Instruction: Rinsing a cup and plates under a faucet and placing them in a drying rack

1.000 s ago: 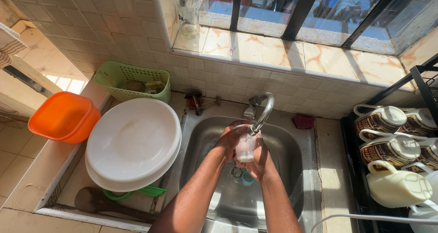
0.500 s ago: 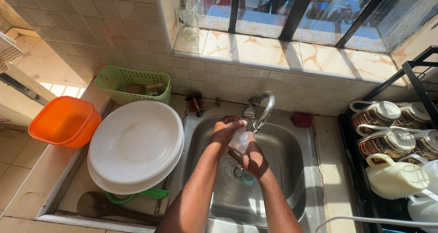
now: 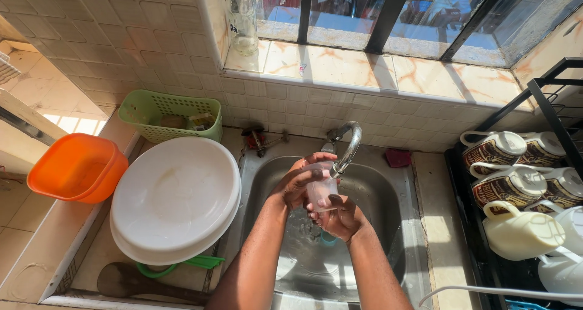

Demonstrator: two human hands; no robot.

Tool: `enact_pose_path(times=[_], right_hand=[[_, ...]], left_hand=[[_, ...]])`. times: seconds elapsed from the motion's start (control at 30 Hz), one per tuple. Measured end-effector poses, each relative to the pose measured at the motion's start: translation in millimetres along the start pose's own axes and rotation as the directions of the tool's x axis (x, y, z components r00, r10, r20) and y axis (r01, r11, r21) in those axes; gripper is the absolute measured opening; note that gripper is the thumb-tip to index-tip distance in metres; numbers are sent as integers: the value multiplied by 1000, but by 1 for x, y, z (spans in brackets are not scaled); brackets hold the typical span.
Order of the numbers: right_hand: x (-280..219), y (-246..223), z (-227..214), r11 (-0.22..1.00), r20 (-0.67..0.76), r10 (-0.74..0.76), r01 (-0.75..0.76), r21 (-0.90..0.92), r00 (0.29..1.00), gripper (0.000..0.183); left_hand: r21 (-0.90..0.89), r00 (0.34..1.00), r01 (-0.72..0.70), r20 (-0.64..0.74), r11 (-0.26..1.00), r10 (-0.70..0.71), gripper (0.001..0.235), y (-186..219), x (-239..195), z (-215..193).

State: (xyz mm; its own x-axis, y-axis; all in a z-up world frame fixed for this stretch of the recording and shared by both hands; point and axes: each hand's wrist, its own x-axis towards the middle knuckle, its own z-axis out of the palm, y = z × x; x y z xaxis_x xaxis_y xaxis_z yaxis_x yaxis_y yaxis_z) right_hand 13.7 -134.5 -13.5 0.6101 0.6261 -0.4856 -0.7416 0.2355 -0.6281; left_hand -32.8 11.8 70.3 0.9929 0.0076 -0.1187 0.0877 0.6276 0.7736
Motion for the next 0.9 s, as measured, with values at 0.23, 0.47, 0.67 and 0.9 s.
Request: enact_pose_path(times=[0.23,0.47,0.67,0.9], right_hand=[[1,2,7,998,-86,5,-11,-68,996,20],[49,35,-34,770,-153,-351,192,-608,924,28],[15,3,23,410,-329,-543,-98,-907,773,32],[-44,-10,68,864,-195,-277,155,-479,941,81]], left_hand=[[81,996,20,-86,997,-13,50,-12,12,-2],[516,935,145,-350,844,53,42,-73,73,-38],[621,846,260,-516,740,136,53,-66,56,-13],[299,965,-49,-233,953,122,43,-78,69,-39]])
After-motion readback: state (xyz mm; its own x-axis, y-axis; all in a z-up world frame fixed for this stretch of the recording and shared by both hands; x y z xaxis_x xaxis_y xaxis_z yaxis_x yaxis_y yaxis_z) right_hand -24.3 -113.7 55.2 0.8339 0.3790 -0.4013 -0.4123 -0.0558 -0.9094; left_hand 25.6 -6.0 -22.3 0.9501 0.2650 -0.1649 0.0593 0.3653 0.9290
